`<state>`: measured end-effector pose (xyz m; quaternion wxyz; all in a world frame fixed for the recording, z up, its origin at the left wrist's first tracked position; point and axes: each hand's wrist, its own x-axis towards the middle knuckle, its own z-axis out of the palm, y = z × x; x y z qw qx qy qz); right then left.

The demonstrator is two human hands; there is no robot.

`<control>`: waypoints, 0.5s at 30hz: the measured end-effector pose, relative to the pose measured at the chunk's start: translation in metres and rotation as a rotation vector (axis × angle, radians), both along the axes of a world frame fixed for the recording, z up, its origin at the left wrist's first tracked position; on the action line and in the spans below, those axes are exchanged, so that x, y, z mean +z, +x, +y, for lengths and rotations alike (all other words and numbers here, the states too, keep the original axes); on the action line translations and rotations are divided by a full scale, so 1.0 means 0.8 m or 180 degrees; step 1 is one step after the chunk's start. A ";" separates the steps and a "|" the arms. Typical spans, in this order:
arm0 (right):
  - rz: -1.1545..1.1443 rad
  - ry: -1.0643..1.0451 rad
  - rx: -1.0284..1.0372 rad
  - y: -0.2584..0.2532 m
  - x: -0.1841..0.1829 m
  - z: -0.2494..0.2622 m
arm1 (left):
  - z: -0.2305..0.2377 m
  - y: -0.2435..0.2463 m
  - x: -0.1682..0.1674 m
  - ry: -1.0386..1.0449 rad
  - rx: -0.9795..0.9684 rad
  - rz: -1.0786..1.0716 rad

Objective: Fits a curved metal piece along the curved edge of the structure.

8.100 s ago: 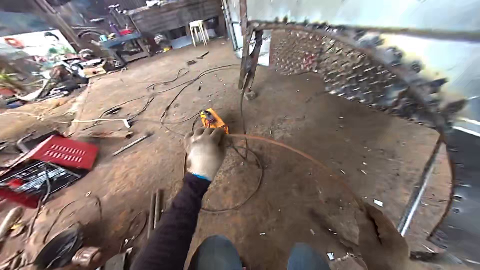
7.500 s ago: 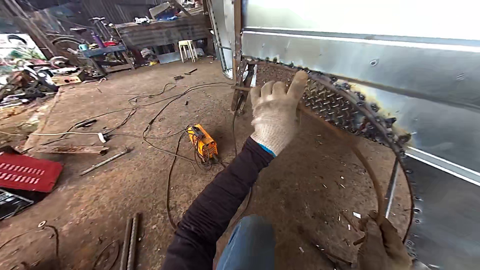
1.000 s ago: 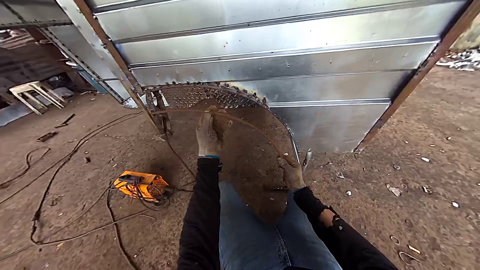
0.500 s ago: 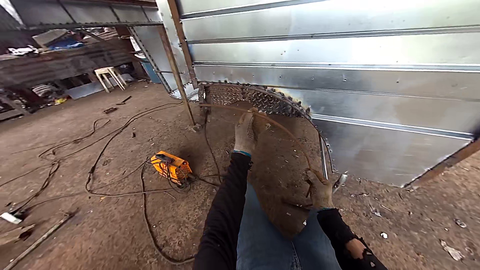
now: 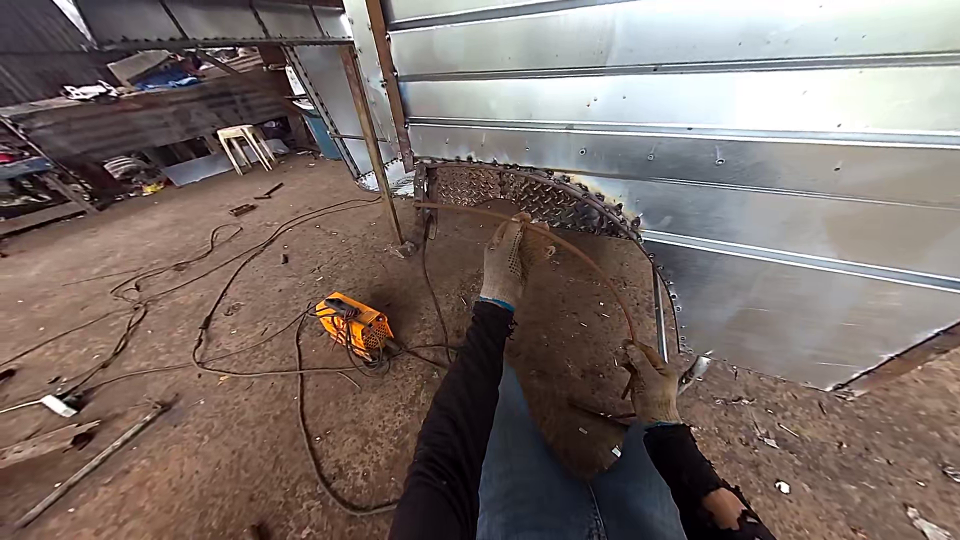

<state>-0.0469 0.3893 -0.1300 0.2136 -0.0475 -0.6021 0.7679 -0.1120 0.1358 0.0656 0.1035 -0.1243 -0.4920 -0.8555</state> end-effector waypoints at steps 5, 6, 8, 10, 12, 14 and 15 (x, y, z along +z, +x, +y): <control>0.0061 -0.0002 -0.0024 0.001 0.000 -0.001 | -0.002 -0.002 -0.002 -0.0067 -0.0028 0.0006; 0.0067 0.0013 -0.0008 0.002 0.001 -0.001 | -0.001 -0.001 -0.001 -0.0082 -0.0010 -0.0008; 0.0084 0.0043 0.0046 0.005 0.002 -0.001 | 0.000 0.001 0.000 -0.0137 0.0053 -0.0064; 0.0053 0.0072 0.0033 0.006 0.004 -0.001 | -0.001 0.001 -0.001 -0.0155 0.0043 -0.0070; -0.0005 0.0092 0.0034 0.005 0.005 0.000 | -0.005 0.003 -0.002 -0.0263 0.0054 -0.0081; -0.0049 0.0105 0.0030 0.006 0.005 0.002 | -0.006 0.010 0.001 -0.0439 0.0143 -0.0176; -0.0031 0.0096 0.0012 0.005 0.002 0.005 | -0.003 0.012 0.001 -0.0432 0.0174 -0.0214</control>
